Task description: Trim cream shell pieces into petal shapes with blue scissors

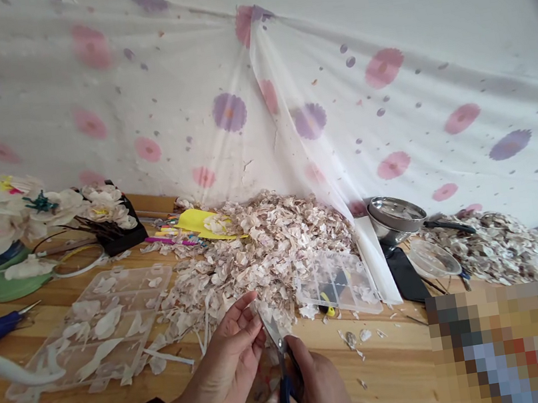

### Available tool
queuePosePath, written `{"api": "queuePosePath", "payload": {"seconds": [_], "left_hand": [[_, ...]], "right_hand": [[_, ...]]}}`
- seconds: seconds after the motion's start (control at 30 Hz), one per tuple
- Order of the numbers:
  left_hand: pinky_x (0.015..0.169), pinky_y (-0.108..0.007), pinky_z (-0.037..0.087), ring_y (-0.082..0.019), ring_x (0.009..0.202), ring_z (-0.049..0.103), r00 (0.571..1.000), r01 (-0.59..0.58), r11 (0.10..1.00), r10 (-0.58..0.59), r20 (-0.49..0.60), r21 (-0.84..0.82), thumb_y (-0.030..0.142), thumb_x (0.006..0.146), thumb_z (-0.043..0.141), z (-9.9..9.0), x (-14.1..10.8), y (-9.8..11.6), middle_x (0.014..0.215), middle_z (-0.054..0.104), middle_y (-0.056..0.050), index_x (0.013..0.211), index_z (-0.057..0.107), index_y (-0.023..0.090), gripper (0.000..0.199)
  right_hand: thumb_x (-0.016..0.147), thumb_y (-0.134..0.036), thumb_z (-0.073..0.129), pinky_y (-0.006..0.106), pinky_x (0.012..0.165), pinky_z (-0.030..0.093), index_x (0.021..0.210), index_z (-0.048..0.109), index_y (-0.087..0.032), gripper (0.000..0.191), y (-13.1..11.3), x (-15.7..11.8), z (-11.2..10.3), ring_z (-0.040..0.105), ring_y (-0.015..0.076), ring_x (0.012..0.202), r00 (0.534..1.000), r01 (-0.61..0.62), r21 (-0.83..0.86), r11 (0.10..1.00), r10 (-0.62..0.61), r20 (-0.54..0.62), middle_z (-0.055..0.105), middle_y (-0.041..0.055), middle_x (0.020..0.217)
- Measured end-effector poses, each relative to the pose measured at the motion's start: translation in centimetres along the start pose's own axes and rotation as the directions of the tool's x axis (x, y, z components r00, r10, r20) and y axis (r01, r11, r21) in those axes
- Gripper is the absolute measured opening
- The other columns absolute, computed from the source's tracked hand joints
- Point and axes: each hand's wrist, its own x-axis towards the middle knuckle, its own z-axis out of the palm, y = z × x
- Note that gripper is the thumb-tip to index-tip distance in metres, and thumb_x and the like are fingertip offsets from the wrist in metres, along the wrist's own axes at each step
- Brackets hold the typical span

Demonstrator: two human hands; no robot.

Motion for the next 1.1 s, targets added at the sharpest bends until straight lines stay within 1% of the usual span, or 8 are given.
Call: {"api": "queuePosePath", "payload": {"seconds": [0.07, 0.13, 0.27, 0.4, 0.53, 0.7, 0.87, 1.1], "left_hand": [[0.075, -0.018, 0.057, -0.010, 0.082, 0.066, 1.000, 0.003, 1.000, -0.003, -0.010, -0.008, -0.004, 0.084, 0.054, 0.03, -0.05, 0.05, 0.097, 0.065, -0.002, 0.108, 0.064, 0.020, 0.035], [0.076, -0.018, 0.057, -0.009, 0.082, 0.066, 1.000, 0.007, 1.000, -0.007, -0.024, -0.018, -0.005, 0.084, 0.054, 0.05, -0.02, 0.07, 0.096, 0.065, -0.002, 0.108, 0.064, 0.020, 0.036], [0.075, -0.017, 0.058, -0.009, 0.079, 0.066, 0.999, 0.004, 0.999, -0.005, -0.036, -0.036, -0.007, 0.084, 0.053, 0.01, 0.17, -0.04, 0.092, 0.065, -0.002, 0.106, 0.064, 0.019, 0.036], [0.077, -0.018, 0.058, -0.009, 0.080, 0.067, 0.999, 0.000, 0.998, -0.002, -0.037, -0.056, -0.008, 0.084, 0.052, -0.04, 0.32, -0.14, 0.091, 0.066, -0.002, 0.105, 0.064, 0.018, 0.036], [0.076, -0.017, 0.058, -0.009, 0.079, 0.068, 0.999, 0.003, 0.997, -0.007, -0.053, -0.079, -0.009, 0.084, 0.052, 0.08, 0.36, -0.08, 0.091, 0.067, -0.002, 0.103, 0.066, 0.018, 0.035], [0.074, -0.016, 0.057, -0.009, 0.079, 0.068, 0.997, 0.001, 0.997, -0.006, -0.074, -0.076, -0.009, 0.084, 0.053, 0.36, 0.24, 0.01, 0.090, 0.068, -0.002, 0.099, 0.067, 0.017, 0.033], [0.075, -0.016, 0.057, -0.008, 0.080, 0.068, 0.996, -0.005, 0.998, 0.000, -0.084, -0.065, -0.010, 0.084, 0.051, 0.42, 0.31, -0.12, 0.092, 0.067, -0.003, 0.101, 0.065, 0.017, 0.034], [0.074, -0.015, 0.056, -0.008, 0.079, 0.067, 0.997, 0.004, 0.997, -0.010, -0.072, -0.074, -0.010, 0.083, 0.052, 0.13, 0.19, -0.30, 0.092, 0.067, -0.002, 0.100, 0.066, 0.018, 0.035]], "right_hand": [[0.070, -0.022, 0.057, 0.027, 0.055, 0.039, 0.104, 0.051, -0.016, 0.035, -0.09, -0.01, -0.02, 0.059, 0.0229, 0.061, 1.000, -0.007, -0.006, 1.000, 0.007, -0.001, 0.068, 0.0059, 0.072], [0.069, -0.021, 0.057, 0.026, 0.054, 0.039, 0.105, 0.051, -0.017, 0.036, -0.07, -0.07, 0.01, 0.059, 0.0221, 0.060, 1.000, 0.013, -0.002, 1.000, -0.013, -0.017, 0.067, 0.0042, 0.070], [0.072, -0.023, 0.059, 0.024, 0.053, 0.039, 0.102, 0.052, -0.019, 0.032, -0.08, -0.07, -0.03, 0.059, 0.0205, 0.057, 0.998, 0.053, 0.037, 0.998, -0.052, -0.043, 0.066, 0.0019, 0.068], [0.074, -0.028, 0.060, 0.026, 0.053, 0.039, 0.100, 0.052, -0.018, 0.029, -0.25, 0.06, -0.08, 0.058, 0.0217, 0.057, 0.999, 0.035, 0.050, 0.998, -0.033, -0.039, 0.066, 0.0033, 0.068], [0.075, -0.024, 0.053, 0.026, 0.052, 0.037, 0.098, 0.050, -0.018, 0.024, -0.33, -0.02, -0.03, 0.056, 0.0210, 0.056, 0.999, 0.034, 0.042, 0.999, -0.032, -0.036, 0.063, 0.0029, 0.066], [0.073, -0.022, 0.056, 0.025, 0.053, 0.035, 0.100, 0.049, -0.018, 0.028, -0.23, -0.21, -0.01, 0.055, 0.0196, 0.055, 1.000, 0.013, 0.036, 0.999, -0.012, -0.024, 0.063, 0.0015, 0.065], [0.074, -0.020, 0.055, 0.025, 0.053, 0.033, 0.102, 0.048, -0.018, 0.029, 0.07, -0.27, 0.11, 0.055, 0.0197, 0.055, 0.999, 0.030, 0.028, 0.999, -0.030, -0.022, 0.062, 0.0001, 0.063], [0.076, -0.022, 0.054, 0.025, 0.051, 0.031, 0.096, 0.048, -0.019, 0.021, -0.04, -0.16, 0.06, 0.055, 0.0196, 0.053, 1.000, 0.011, 0.015, 1.000, -0.011, -0.024, 0.061, 0.0001, 0.062]]}}
